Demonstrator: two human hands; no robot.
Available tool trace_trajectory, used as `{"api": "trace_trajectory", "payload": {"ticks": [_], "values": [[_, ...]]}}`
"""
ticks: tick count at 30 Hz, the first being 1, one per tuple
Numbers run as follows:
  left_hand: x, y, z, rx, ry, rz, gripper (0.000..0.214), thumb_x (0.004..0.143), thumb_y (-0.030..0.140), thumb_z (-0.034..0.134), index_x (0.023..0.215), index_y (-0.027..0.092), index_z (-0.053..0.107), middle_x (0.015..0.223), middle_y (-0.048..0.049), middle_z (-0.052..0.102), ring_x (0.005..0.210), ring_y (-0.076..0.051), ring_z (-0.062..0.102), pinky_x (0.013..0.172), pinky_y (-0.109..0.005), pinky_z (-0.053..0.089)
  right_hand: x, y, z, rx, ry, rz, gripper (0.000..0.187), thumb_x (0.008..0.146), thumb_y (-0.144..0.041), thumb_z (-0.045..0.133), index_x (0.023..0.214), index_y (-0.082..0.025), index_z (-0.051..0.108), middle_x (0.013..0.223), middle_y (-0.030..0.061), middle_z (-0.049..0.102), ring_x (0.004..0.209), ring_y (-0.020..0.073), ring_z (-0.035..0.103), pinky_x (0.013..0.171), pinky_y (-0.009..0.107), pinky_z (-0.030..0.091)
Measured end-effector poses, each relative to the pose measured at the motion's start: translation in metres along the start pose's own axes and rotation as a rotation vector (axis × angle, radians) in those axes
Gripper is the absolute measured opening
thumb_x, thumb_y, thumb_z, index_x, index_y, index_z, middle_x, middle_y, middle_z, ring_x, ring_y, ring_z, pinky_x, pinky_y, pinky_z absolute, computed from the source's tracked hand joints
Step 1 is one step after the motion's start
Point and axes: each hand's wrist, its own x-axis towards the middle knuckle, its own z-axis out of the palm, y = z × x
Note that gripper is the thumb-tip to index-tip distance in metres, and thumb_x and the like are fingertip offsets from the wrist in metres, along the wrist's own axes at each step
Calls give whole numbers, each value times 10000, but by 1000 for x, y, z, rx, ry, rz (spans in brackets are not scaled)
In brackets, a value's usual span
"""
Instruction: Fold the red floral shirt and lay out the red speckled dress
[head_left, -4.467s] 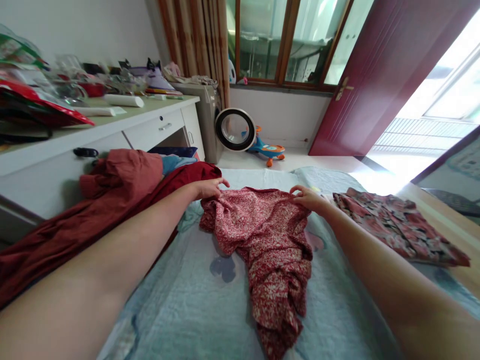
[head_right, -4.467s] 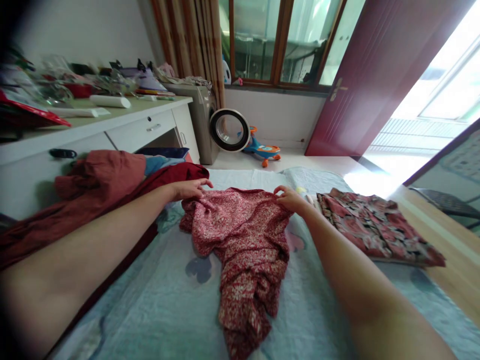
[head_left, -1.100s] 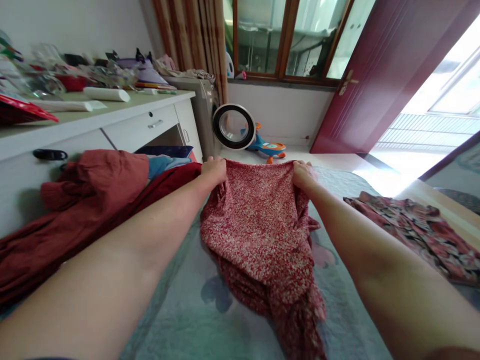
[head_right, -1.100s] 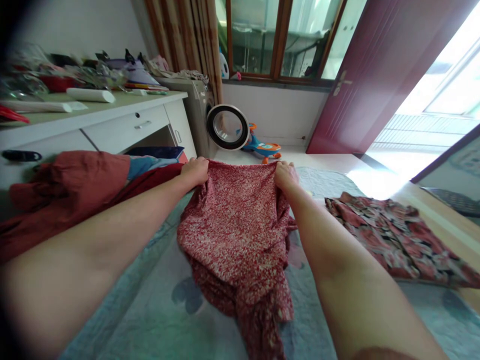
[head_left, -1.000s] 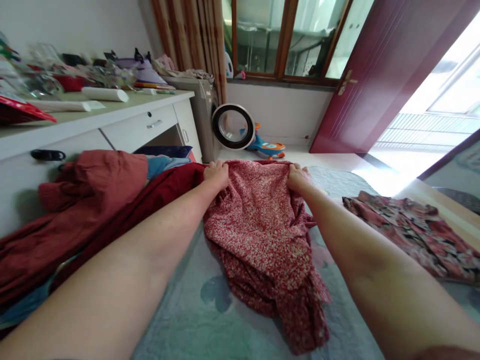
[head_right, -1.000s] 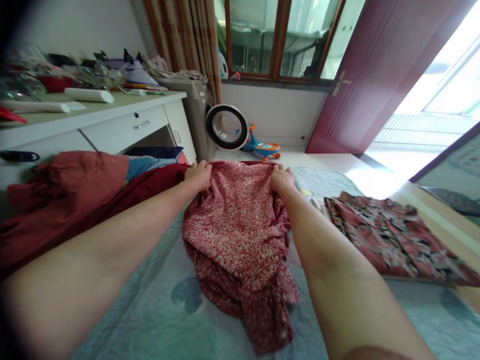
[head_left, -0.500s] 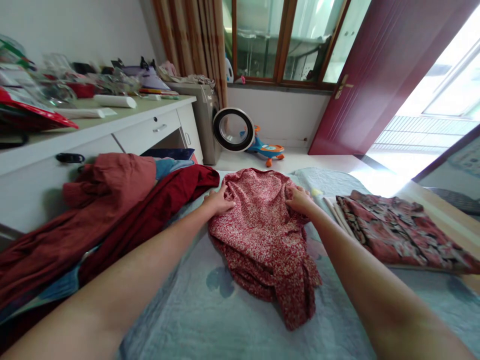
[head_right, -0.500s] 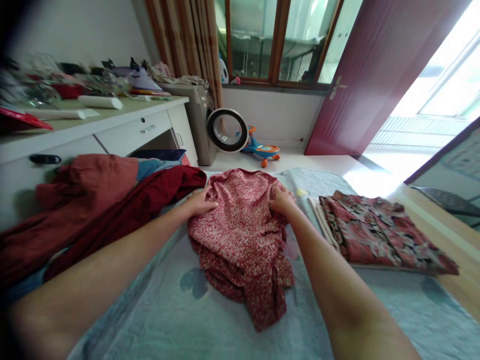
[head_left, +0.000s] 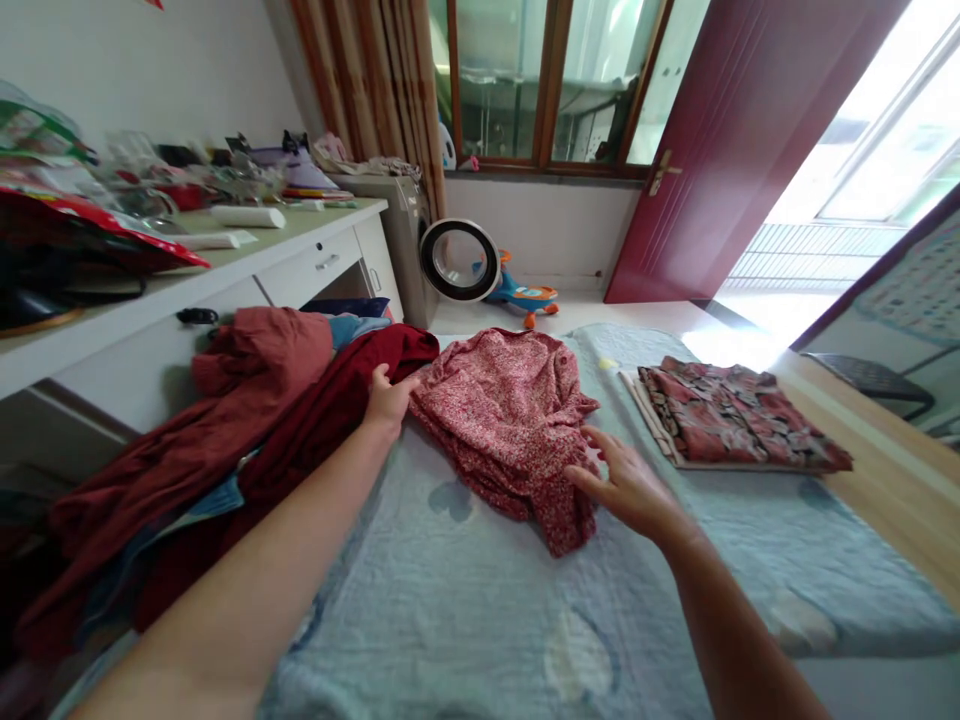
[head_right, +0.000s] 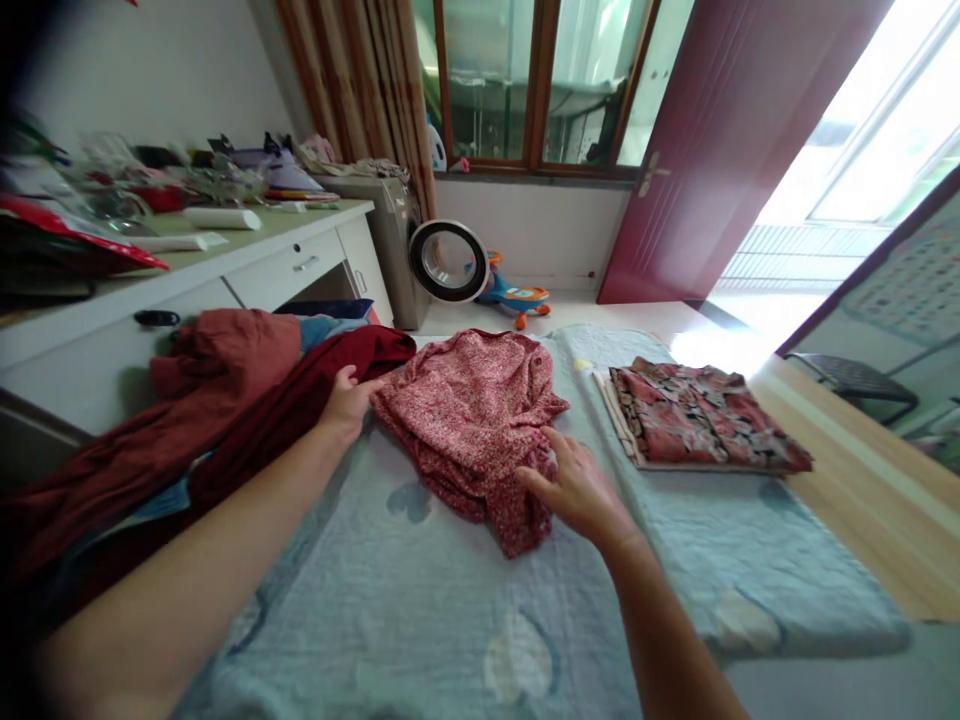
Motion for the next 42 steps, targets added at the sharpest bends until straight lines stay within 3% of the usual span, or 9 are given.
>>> {"api": "trace_trajectory", "payload": {"ticks": [3, 9, 14, 21, 24, 28, 33, 36, 42], "values": [[-50, 9, 2, -101, 94, -144, 698, 739, 266, 664, 1359, 171, 357, 1341, -167, 433, 1239, -271, 502, 1048, -419, 435, -26, -8, 17, -22, 31, -54, 814, 729, -483, 709, 1458, -290, 402, 1360, 124, 541, 1255, 333, 507, 1037, 497, 415], [-154, 42, 14, -39, -230, 294, 416, 731, 235, 668, 1126, 203, 539, 1195, -116, 517, 1201, -272, 477, 1087, -425, 369, -26, -15, 37, 25, 29, -42, 296, 791, -230, 546, 1062, -228, 664, 1010, 75, 674, 947, 244, 629, 870, 371, 492], [-192, 53, 21, 31, -442, 480, 583, 746, 390, 710, 1277, 241, 522, 1244, -111, 525, 1155, -296, 477, 1029, -437, 393, -17, -7, 14, 493, 104, 75, 173, 819, -352, 548, 854, -222, 655, 727, 5, 654, 691, 178, 615, 638, 280, 514], [-190, 48, 34, 72, -335, 462, 298, 832, 207, 561, 1111, 260, 654, 1126, -88, 599, 1079, -273, 506, 986, -429, 429, -20, 39, -17, 1097, 568, 437, 220, 716, -376, 627, 870, -232, 563, 754, -30, 649, 592, 135, 616, 551, 261, 543], [-187, 44, 32, -33, -300, 423, 292, 853, 141, 474, 1031, 254, 676, 1070, -68, 634, 1048, -243, 537, 969, -394, 450, -31, 51, -18, 758, 646, 469, 329, 733, -380, 604, 1019, -225, 560, 988, 65, 673, 898, 234, 662, 785, 399, 572], [-186, 41, 25, -183, -183, 331, 271, 915, 210, 430, 1032, 269, 666, 1077, -47, 659, 1059, -226, 558, 977, -375, 454, -49, 33, -6, 57, 781, 323, 528, 761, -353, 608, 1235, -139, 517, 1313, 221, 519, 1311, 364, 414, 1079, 545, 357], [-184, 38, 4, -182, -51, 300, 250, 926, 274, 447, 1037, 268, 671, 1124, -47, 655, 1112, -232, 541, 1020, -381, 434, -60, 0, 36, 78, 182, -59, 358, 808, -394, 615, 1129, -236, 621, 1215, 125, 598, 1173, 299, 536, 1025, 457, 428], [-178, 30, -20, -200, 44, 275, 262, 928, 322, 448, 1030, 262, 682, 1108, -44, 655, 1105, -229, 553, 1016, -377, 435, -61, -1, 61, -31, 128, -66, 653, 687, -374, 730, 1291, -189, 569, 1376, 170, 500, 1291, 370, 426, 1077, 529, 357], [-153, -6, -67, -488, 163, 81, 321, 863, 473, 538, 927, 201, 695, 888, -29, 656, 848, -179, 597, 781, -286, 500, -56, 15, 74, 47, 272, -85, 214, 848, -231, 523, 946, -219, 713, 1129, 113, 632, 1075, 270, 553, 972, 433, 436]]}}
